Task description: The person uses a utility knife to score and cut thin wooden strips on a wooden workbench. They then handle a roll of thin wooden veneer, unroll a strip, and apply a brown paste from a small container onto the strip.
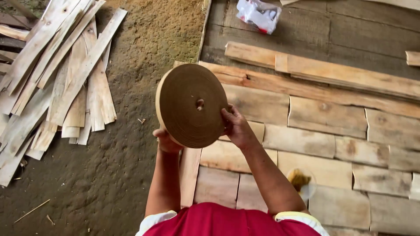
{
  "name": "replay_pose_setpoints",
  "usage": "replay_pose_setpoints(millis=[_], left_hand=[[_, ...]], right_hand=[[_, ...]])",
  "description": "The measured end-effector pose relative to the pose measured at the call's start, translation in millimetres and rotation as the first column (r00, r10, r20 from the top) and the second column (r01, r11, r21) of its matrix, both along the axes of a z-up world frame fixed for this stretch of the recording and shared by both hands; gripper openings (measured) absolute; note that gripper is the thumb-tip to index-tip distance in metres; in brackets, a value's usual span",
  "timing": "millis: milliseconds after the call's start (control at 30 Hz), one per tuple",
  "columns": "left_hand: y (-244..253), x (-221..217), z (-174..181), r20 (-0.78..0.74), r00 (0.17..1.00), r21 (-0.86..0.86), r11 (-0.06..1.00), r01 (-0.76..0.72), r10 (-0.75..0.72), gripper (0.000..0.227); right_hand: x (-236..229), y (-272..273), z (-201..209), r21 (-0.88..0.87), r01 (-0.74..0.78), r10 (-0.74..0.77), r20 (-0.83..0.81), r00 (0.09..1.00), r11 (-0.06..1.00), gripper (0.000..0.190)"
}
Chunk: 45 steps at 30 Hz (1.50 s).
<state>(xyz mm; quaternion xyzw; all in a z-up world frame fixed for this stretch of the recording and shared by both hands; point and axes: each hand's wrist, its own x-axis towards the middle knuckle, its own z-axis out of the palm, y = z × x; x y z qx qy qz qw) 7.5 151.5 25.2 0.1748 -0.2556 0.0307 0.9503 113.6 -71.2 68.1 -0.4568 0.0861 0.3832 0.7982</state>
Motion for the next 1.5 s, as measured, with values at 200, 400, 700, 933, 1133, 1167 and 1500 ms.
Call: replay_pose_setpoints(millis=[200, 400, 700, 933, 1133, 1167, 1500], left_hand=[[-17, -60, 113, 0.038, 0.997, 0.049, 0.996, -0.069, 0.068, 0.068], [-61, -129, 186, -0.335, 0.923, 0.181, 0.974, -0.135, 0.191, 0.084], [-135, -124, 88, -0.831, 0.554, 0.316, 0.870, 0.379, 0.060, 0.106], [-185, -113, 91, -0.776, 0.630, 0.242, 0.906, 0.347, -0.035, 0.102], [-195, -109, 63, -0.182, 0.945, -0.007, 0.961, 0.275, -0.272, 0.103], [-198, -107, 80, -0.274, 0.952, 0.055, 0.986, 0.155, -0.135, 0.083], [-175, -126, 146, -0.651, 0.722, 0.679, 0.607, 0.413, 0.237, 0.076]], right_hand=[[-44, -39, 45, -0.171, -0.063, 0.114, 0.311, 0.943, 0.983, 0.024], [-5, -147, 26, -0.481, 0.669, 0.488, 0.850, 0.199, 0.566, 0.007], [-73, -155, 127, -0.368, -0.131, 0.389, 0.833, 0.393, 0.921, 0.054], [-66, -200, 73, -0.196, -0.240, 0.307, 0.500, 0.810, 0.951, 0.037], [-74, -220, 57, -0.013, 0.127, -0.119, 0.276, 0.954, 0.992, 0.034], [-68, -225, 43, -0.039, 0.050, -0.035, 0.321, 0.946, 0.998, 0.035], [-47, -296, 129, -0.681, 0.133, 0.502, 0.643, 0.578, 0.720, 0.053]])
